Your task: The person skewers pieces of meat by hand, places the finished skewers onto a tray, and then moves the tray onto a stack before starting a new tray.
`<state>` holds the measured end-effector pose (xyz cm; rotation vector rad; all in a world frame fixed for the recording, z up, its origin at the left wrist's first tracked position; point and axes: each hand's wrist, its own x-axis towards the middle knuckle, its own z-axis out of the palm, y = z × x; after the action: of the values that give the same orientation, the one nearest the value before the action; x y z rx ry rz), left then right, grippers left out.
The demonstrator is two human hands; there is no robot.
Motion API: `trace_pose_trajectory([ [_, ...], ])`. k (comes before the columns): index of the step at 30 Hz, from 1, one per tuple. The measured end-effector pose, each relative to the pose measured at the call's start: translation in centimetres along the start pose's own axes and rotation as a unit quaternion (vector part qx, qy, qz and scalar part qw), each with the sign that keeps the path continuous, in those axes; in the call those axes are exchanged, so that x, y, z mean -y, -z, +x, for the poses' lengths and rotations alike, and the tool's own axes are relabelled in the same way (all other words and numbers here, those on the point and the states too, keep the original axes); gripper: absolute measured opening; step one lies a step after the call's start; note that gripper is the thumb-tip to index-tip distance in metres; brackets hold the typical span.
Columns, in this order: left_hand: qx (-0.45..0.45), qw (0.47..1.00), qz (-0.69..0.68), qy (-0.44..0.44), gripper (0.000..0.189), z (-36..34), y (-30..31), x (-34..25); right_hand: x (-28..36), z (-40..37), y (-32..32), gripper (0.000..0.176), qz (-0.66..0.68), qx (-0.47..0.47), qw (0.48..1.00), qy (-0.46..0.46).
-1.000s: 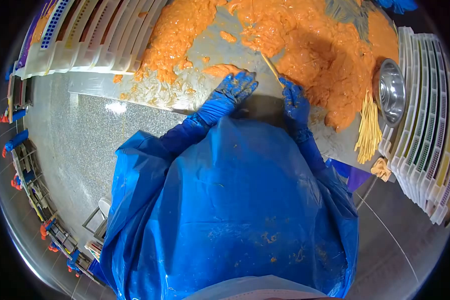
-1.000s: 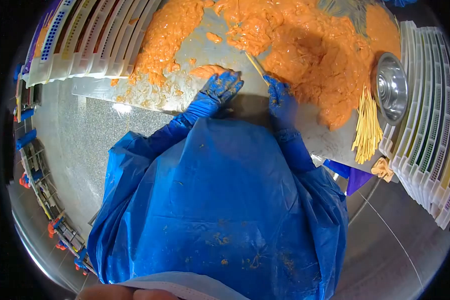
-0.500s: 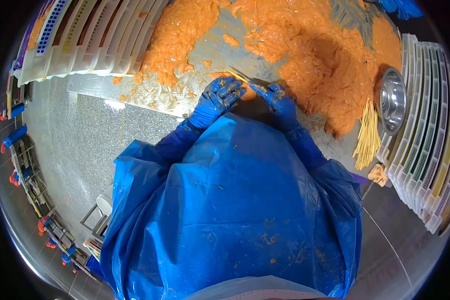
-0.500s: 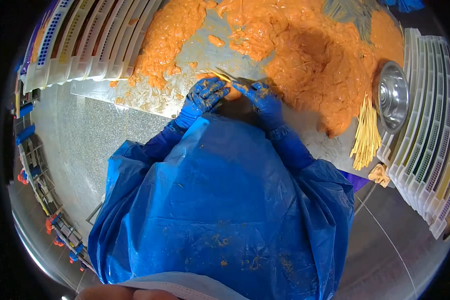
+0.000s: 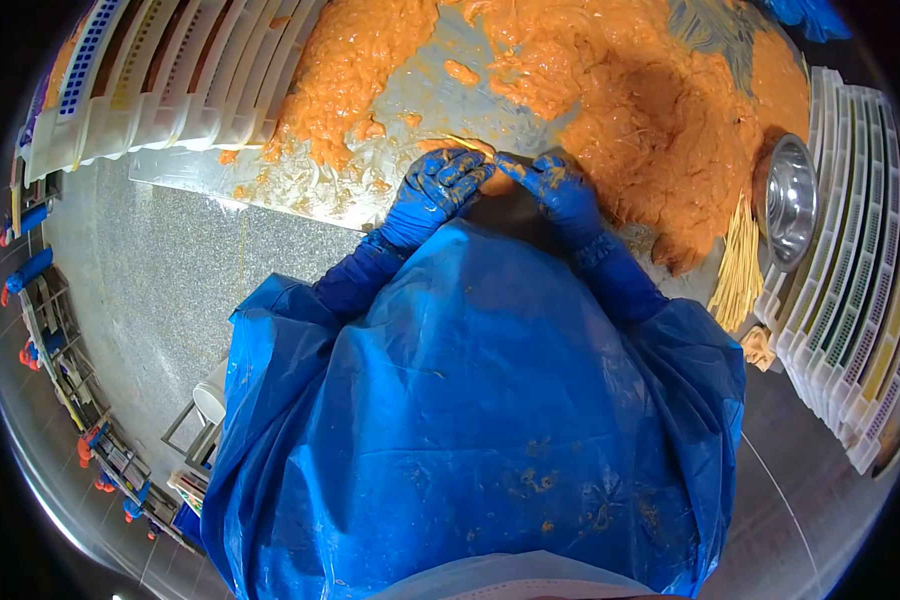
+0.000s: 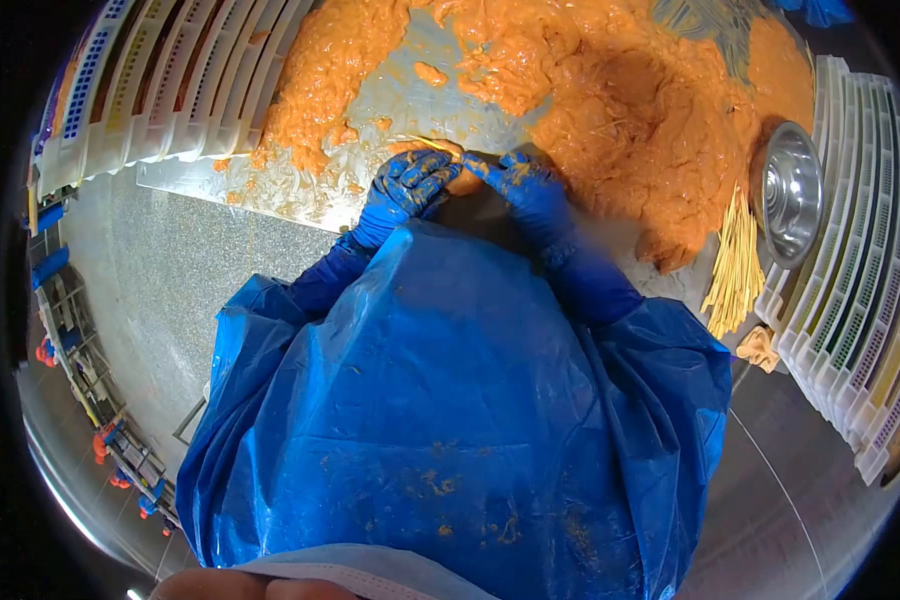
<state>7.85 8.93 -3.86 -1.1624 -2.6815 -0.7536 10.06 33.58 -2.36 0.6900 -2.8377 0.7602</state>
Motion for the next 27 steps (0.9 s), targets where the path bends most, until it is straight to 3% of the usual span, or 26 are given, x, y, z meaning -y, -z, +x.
trace_pose_trajectory([
  [2, 0.011, 1.0, 0.012, 0.011, 0.054, 0.2, 0.4, -0.3, -0.4, 0.5, 0.5, 0.049, 0.005, 0.015, 1.0, 0.006],
  [4, 0.012, 1.0, 0.012, 0.013, 0.054, 0.1, 0.1, -0.1, -0.7, 1.0, 1.5, 0.047, -0.008, 0.093, 0.996, -0.006],
  [10, 0.016, 0.999, 0.024, 0.016, 0.053, 0.3, 0.4, -0.3, -0.9, 2.2, 1.9, 0.046, -0.029, 0.147, 0.989, 0.007],
  [14, 0.019, 0.999, 0.005, 0.031, 0.05, -0.2, -0.6, 0.1, -0.6, 3.0, 1.5, 0.045, -0.005, 0.128, 0.991, 0.031],
  [17, 0.028, 0.999, 0.011, 0.013, 0.05, 0.2, 0.5, -0.3, 0.0, 2.9, 2.1, 0.046, -0.023, 0.154, 0.988, 0.011],
  [23, 0.029, 0.999, 0.02, 0.031, 0.052, 0.1, 0.1, -0.5, 0.4, 2.5, 1.4, 0.044, -0.027, 0.116, 0.993, -0.024],
  [26, 0.021, 0.999, 0.029, 0.02, 0.053, 0.2, 0.6, -0.7, -0.3, 1.0, 2.5, 0.044, -0.089, 0.112, 0.99, -0.013],
  [27, 0.019, 0.999, 0.03, 0.019, 0.053, 0.1, 0.6, -0.7, -1.6, 0.5, 3.3, 0.045, -0.062, 0.106, 0.988, -0.089],
])
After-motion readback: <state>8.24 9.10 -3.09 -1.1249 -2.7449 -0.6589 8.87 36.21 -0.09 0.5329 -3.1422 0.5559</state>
